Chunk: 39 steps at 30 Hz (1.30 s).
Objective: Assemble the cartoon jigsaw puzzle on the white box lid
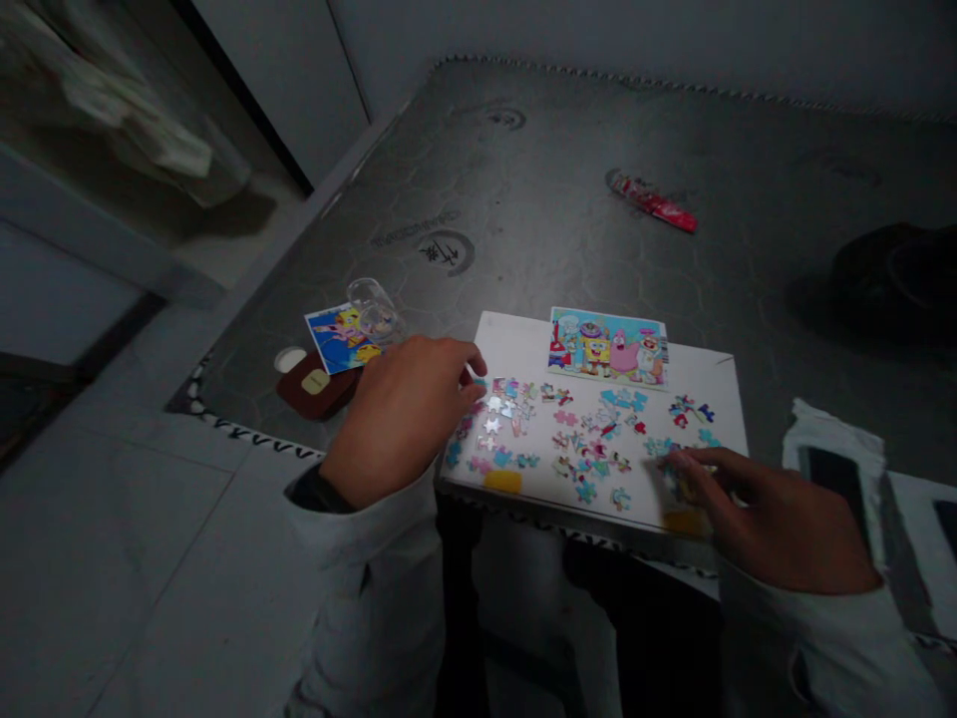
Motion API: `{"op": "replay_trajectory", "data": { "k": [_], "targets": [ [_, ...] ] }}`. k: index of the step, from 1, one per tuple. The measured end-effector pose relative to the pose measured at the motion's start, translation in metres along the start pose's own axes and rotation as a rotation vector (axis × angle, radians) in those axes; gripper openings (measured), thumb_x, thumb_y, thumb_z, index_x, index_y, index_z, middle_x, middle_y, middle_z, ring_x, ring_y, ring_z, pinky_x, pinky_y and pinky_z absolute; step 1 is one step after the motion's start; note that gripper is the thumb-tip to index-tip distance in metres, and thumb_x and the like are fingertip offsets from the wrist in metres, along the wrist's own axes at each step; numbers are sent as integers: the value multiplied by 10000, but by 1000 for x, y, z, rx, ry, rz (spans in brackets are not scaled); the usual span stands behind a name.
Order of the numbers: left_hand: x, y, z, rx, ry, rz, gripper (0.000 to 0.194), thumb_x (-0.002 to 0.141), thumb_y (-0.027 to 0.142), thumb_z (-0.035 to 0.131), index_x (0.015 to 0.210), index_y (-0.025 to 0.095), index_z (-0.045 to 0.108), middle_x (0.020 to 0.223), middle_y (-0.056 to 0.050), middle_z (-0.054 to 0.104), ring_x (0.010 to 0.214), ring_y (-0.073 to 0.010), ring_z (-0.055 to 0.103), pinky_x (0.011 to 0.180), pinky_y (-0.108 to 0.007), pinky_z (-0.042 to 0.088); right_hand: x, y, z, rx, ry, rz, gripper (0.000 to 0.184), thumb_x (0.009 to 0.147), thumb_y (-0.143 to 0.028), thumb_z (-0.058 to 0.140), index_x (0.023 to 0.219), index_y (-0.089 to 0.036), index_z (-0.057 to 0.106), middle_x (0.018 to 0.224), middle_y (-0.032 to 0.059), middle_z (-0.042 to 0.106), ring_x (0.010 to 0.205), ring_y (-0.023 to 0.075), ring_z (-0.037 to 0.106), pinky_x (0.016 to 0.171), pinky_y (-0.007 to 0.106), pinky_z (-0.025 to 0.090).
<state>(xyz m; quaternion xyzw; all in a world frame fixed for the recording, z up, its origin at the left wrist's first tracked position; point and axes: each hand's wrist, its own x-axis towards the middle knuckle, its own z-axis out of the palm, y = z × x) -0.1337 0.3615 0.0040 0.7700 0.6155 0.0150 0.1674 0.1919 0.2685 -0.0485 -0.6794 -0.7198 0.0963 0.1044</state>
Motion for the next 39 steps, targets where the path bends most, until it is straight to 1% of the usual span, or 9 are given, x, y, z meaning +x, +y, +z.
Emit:
{"op": "replay_trajectory", "data": {
  "k": [2,6,10,13,18,24,30,33,39],
  "targets": [
    [0,3,0,6,-23,0,188,893,322,620,1010,261,753,977,-26,763,924,-219,680,827,-335,487,-4,10,-2,-61,-35,75,428,910,-598,503,975,-273,775,591,37,692,423,214,546,421,293,298],
    [4,11,3,13,-44,24,175,877,305,636,987,271,767,955,-21,764,883,-205,681,811,-325,485,-12,13,0,-113,23,171,420,935,-582,474,1009,-289,766,682,57,725,504,242,593,460,310,339],
    [11,22,8,34,-103,39,200,846,284,663,1017,283,767,965,-34,763,856,-208,684,770,-323,483,-15,15,2,-113,26,171,396,945,-560,461,1010,-307,759,695,58,725,510,245,586,466,328,343],
    [14,30,12,54,-155,39,205,823,285,683,1009,292,769,960,-43,761,845,-221,687,733,-323,483,-13,21,1,-125,57,182,392,941,-547,480,994,-283,765,658,55,704,529,248,581,476,328,342],
    [14,38,18,99,-143,58,196,825,328,694,1004,300,768,954,-49,761,846,-243,688,722,-339,489,-14,26,1,-113,149,119,359,944,-492,501,982,-257,770,634,39,682,558,228,586,501,317,296],
    [14,65,21,130,-104,222,205,880,352,646,1050,307,752,981,-36,763,858,-226,685,734,-318,477,-16,28,3,-123,170,115,397,969,-504,468,954,-249,772,629,50,677,572,217,580,529,321,277],
    [14,97,23,178,-135,376,191,938,326,575,1041,293,733,983,-29,749,859,-213,689,704,-298,459,-16,30,4,-33,194,111,408,968,-502,470,907,-240,777,618,39,672,576,179,592,561,304,293],
    [16,106,28,205,-131,422,202,958,332,546,1026,276,728,978,-33,739,845,-209,687,681,-292,454,-17,34,5,-19,215,90,437,968,-533,463,911,-237,780,591,24,654,558,154,576,570,294,308],
    [21,126,44,231,-96,528,224,962,286,538,1117,273,699,1080,-41,712,829,-205,683,640,-289,457,-15,44,13,-3,203,54,458,947,-594,499,1021,-239,779,565,-9,621,533,130,550,593,275,354]
  ]
}}
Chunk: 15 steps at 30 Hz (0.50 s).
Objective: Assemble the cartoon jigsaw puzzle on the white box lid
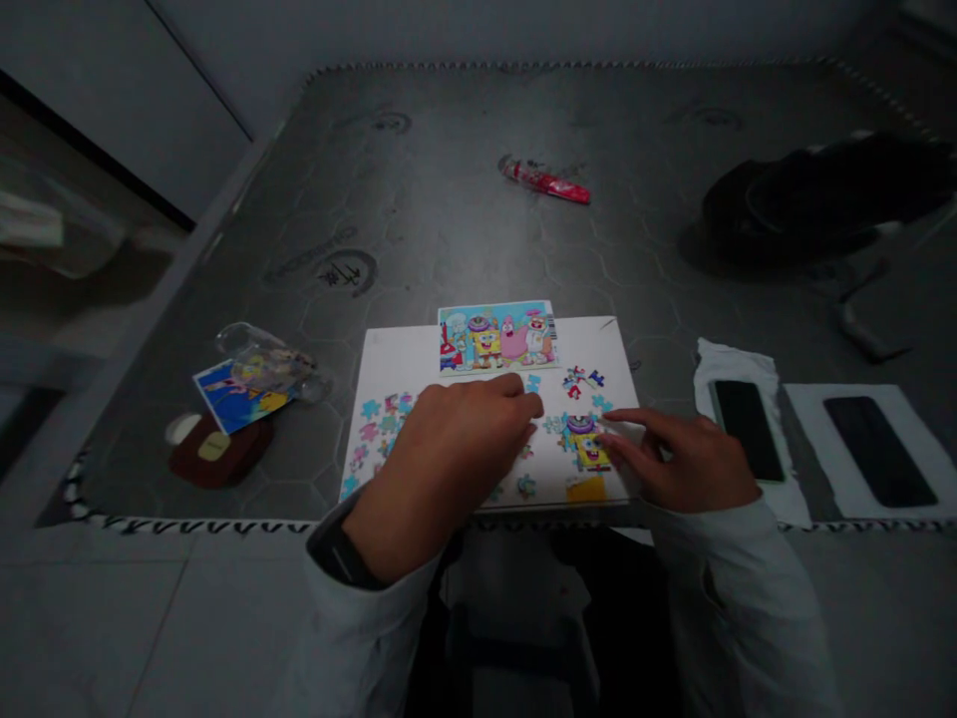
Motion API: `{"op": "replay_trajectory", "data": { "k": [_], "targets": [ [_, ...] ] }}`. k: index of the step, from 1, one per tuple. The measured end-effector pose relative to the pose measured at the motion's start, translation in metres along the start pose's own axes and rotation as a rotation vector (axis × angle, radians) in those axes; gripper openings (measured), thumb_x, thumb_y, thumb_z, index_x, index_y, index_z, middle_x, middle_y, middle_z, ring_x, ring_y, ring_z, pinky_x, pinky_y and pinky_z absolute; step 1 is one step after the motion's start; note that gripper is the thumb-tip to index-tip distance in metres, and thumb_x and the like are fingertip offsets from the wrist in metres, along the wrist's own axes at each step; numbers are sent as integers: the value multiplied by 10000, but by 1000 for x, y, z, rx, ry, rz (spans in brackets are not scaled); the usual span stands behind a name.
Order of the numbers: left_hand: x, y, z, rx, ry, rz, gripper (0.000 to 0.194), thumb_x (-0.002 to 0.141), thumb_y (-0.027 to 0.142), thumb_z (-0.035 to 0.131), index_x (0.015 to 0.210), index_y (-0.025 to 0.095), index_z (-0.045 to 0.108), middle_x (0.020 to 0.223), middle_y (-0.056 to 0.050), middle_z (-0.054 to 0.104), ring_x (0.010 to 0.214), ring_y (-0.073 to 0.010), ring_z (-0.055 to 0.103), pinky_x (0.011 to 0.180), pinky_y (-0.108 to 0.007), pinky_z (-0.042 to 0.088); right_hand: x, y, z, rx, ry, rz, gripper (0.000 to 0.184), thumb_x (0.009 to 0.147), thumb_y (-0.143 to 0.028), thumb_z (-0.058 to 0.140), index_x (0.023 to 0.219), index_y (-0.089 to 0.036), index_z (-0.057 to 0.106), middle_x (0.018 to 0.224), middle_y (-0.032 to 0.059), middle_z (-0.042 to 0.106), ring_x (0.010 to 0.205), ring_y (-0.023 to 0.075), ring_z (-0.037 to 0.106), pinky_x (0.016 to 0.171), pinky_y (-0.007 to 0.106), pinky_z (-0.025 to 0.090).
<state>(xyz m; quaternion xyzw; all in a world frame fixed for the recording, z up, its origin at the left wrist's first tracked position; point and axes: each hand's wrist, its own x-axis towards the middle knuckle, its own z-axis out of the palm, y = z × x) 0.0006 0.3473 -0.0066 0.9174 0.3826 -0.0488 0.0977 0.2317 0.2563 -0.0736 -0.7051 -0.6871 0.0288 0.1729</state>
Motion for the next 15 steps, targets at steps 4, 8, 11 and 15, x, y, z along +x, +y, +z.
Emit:
{"op": "replay_trajectory", "data": {
  "k": [4,8,11,15],
  "targets": [
    [8,12,11,33,-7,81,175,939,222,557,1058,237,685,1023,-41,705,754,-202,686,576,-293,440,1,8,5,18,-86,-36,453,957,-594,485,1084,-263,768,580,-14,635,531,130,550,603,281,354],
    [15,20,16,45,11,72,172,943,264,564,1074,226,668,1029,-48,705,760,-218,695,559,-301,438,0,14,8,31,-127,-46,440,954,-596,495,1099,-277,761,599,-13,655,549,133,563,618,286,354],
    [18,23,15,47,-10,15,210,931,327,597,1100,225,669,1053,-54,708,775,-234,699,570,-308,446,-1,16,10,47,-127,-58,416,949,-585,516,1081,-281,767,630,-7,680,555,127,565,638,287,360],
    [19,26,15,44,-30,10,226,905,354,642,1087,223,666,1033,-49,713,789,-248,705,577,-308,443,-1,18,11,64,-120,-71,399,943,-569,538,1091,-275,765,655,-2,699,559,122,570,636,282,354]
  ]
}}
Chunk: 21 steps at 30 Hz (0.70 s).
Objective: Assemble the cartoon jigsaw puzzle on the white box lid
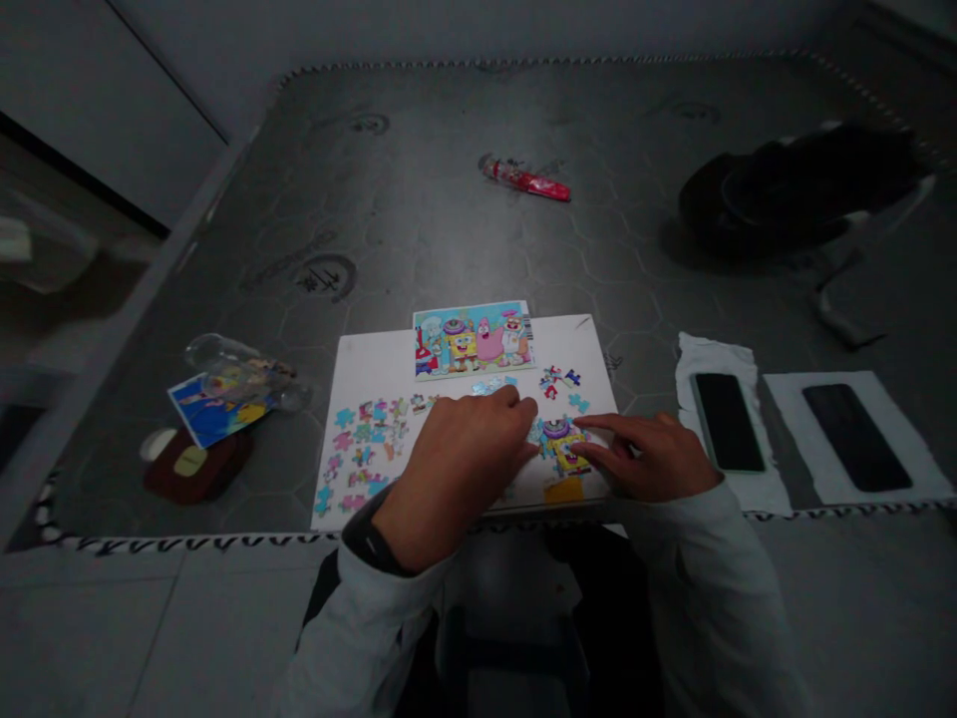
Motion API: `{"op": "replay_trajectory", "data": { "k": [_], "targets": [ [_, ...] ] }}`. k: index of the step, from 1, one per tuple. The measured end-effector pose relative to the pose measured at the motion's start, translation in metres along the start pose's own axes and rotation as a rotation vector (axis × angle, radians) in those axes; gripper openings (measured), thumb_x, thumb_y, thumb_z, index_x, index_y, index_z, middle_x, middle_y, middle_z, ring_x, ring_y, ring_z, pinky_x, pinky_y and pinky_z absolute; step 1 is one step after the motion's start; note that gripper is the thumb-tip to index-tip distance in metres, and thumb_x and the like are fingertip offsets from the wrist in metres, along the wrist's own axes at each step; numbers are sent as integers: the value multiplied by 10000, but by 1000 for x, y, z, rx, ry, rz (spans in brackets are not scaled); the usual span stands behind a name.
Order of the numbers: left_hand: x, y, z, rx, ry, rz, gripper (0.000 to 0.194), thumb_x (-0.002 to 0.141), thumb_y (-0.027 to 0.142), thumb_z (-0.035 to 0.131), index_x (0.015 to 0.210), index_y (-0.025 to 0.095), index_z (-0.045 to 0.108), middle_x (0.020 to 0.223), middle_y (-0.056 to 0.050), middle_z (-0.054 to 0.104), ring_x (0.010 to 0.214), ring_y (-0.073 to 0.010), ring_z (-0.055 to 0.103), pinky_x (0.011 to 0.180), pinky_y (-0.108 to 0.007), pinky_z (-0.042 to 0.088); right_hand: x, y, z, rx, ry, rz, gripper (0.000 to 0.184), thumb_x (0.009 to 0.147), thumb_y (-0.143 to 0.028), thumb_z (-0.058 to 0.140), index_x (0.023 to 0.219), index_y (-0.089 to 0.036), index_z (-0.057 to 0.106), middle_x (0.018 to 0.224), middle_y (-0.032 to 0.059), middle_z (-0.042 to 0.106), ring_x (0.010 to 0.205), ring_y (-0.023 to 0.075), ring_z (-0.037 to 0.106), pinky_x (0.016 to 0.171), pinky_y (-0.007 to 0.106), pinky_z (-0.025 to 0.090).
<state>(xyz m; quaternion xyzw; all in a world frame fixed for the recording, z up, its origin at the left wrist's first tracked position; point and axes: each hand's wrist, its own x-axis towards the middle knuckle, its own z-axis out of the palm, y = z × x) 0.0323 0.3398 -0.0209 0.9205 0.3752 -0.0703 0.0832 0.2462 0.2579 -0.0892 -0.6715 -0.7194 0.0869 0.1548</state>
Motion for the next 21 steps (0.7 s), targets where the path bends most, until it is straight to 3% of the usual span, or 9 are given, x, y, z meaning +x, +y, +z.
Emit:
{"op": "replay_trajectory", "data": {
  "k": [5,11,21],
  "targets": [
    [2,4,6,2,18,18,193,907,342,645,1058,222,651,993,-41,716,787,-241,707,570,-301,440,1,7,5,5,78,-51,415,932,-586,545,1102,-275,759,574,-24,657,508,112,540,622,277,350],
    [4,6,12,-4,8,39,156,919,300,623,1056,228,641,984,-28,711,767,-242,707,560,-304,448,2,6,10,16,73,-110,361,929,-545,576,1085,-276,760,591,-35,672,499,106,543,613,276,340],
    [-8,-9,2,-17,-7,-62,187,913,324,630,1082,248,652,1024,-32,712,809,-252,704,612,-325,471,5,-17,-3,-42,402,291,382,963,-465,526,868,-226,807,556,4,632,528,135,507,571,272,317]
  ]
}}
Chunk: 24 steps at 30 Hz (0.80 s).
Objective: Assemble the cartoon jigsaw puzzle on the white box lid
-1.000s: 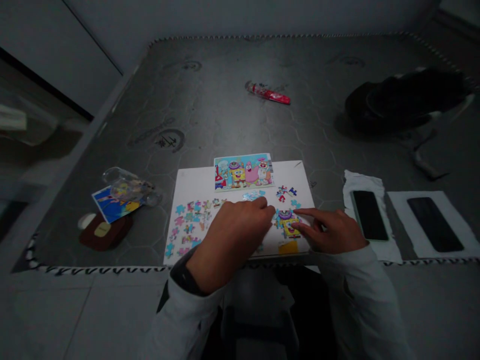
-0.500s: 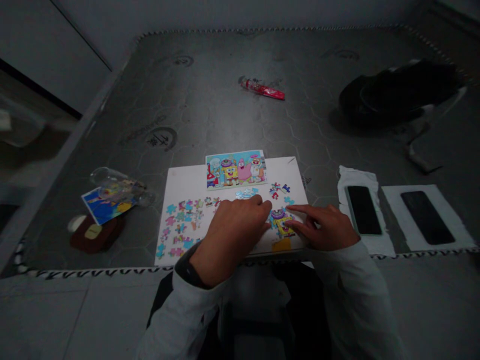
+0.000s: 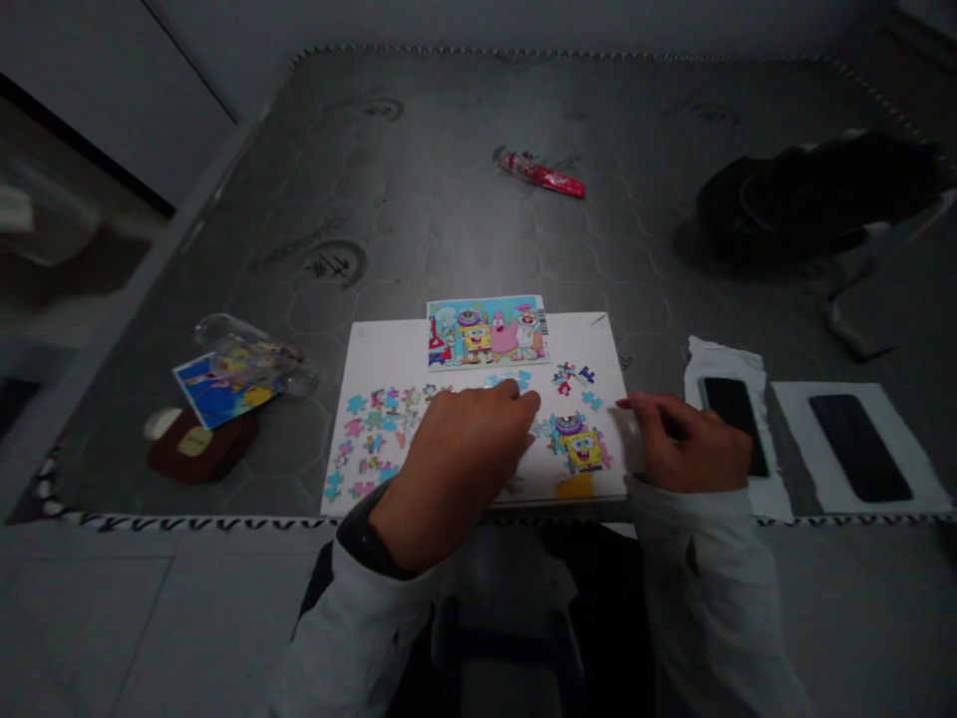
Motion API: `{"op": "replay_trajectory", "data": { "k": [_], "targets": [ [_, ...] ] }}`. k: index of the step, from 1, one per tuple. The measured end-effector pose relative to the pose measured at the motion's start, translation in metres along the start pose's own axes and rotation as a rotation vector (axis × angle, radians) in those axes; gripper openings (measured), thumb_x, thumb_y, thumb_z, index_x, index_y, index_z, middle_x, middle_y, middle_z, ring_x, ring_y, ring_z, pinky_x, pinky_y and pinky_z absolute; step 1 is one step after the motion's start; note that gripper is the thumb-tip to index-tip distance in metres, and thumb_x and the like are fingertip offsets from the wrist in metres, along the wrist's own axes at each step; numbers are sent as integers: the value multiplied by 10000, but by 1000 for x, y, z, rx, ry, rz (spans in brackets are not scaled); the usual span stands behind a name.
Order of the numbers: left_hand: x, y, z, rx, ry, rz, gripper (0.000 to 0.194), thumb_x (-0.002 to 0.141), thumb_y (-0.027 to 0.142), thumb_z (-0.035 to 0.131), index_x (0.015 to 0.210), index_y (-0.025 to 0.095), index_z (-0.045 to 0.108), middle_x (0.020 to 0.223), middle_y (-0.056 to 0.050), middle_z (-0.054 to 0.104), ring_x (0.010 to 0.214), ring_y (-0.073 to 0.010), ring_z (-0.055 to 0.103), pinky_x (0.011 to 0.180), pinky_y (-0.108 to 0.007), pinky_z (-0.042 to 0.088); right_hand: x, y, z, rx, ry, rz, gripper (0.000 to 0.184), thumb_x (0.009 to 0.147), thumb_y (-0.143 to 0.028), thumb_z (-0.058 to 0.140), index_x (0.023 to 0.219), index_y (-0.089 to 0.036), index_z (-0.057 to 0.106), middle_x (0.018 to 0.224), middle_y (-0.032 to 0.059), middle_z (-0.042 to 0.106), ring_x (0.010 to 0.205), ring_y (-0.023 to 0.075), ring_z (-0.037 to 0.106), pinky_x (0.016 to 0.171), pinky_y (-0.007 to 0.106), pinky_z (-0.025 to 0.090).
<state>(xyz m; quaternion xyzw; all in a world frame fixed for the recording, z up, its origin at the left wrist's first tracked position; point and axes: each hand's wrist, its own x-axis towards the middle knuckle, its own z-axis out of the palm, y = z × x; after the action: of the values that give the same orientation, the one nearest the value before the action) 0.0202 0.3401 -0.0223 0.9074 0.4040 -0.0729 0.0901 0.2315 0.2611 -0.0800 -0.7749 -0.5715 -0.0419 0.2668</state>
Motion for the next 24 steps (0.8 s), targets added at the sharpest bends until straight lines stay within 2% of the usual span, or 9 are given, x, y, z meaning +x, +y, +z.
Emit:
{"op": "replay_trajectory", "data": {
  "k": [3,8,15,18,24],
  "targets": [
    [-3,-10,-2,-13,-5,-88,208,923,337,611,1115,269,658,1059,-33,713,830,-245,700,667,-336,485,-1,1,5,-10,13,55,407,958,-489,517,859,-224,809,524,5,597,528,144,475,578,275,317],
    [-6,-21,-6,-14,-55,-176,228,940,353,568,1128,272,668,1083,-37,708,875,-262,698,700,-361,502,0,-3,13,-9,-43,84,368,924,-490,553,881,-218,796,559,-2,605,542,143,495,584,275,316],
    [-6,-19,2,-15,-109,-75,237,962,338,524,1129,246,665,1084,-58,691,851,-244,698,672,-332,516,4,-9,17,39,-81,66,285,859,-462,633,911,-223,778,504,-51,543,499,121,521,595,275,344],
    [-8,-17,7,-29,-114,-26,277,971,340,511,1209,272,637,1087,-55,689,834,-243,698,654,-331,518,4,-9,18,54,-107,50,276,857,-462,637,907,-229,776,498,-57,536,504,120,536,616,284,360],
    [-10,-16,8,-7,-117,-29,368,979,328,503,1341,331,568,1093,-63,677,787,-212,688,673,-321,520,4,-10,18,47,-107,33,284,857,-481,653,860,-226,780,499,-52,549,505,119,534,614,289,356]
  ]
}}
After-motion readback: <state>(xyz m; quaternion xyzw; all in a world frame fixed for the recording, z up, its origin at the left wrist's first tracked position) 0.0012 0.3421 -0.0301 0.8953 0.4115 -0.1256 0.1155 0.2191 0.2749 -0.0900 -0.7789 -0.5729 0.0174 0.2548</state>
